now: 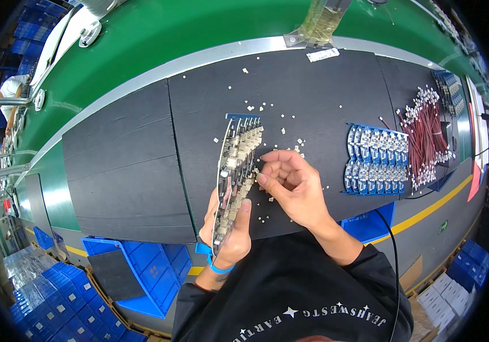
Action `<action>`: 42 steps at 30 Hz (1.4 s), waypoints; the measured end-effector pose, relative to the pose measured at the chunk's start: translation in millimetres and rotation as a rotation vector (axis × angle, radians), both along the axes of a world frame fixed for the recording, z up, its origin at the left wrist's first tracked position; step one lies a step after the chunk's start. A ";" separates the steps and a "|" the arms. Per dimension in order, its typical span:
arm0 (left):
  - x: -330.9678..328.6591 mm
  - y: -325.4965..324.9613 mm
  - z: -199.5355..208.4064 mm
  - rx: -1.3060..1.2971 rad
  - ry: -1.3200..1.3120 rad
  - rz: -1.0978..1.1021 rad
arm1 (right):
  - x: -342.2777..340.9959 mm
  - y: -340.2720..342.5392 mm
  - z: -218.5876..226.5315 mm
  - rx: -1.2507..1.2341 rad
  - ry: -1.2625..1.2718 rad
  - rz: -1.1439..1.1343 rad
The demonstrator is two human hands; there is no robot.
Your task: Assembling LED driver components and connecting wires on an assembly line.
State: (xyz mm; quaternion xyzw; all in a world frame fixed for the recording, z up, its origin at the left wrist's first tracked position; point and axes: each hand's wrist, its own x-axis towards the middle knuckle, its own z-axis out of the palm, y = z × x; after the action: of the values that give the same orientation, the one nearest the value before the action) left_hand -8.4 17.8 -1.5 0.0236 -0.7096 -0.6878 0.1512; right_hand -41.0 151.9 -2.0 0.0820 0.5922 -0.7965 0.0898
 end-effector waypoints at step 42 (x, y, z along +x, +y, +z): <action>2.0 -3.2 0.3 -0.109 -0.058 -0.143 | 0.6 -3.3 11.7 -0.133 0.062 0.011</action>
State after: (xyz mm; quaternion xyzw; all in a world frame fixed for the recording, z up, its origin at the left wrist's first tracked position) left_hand -6.3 14.6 -1.3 -0.0154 -0.7498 -0.6563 0.0825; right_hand -40.4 148.6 9.7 0.0481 0.5410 -0.8357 0.0811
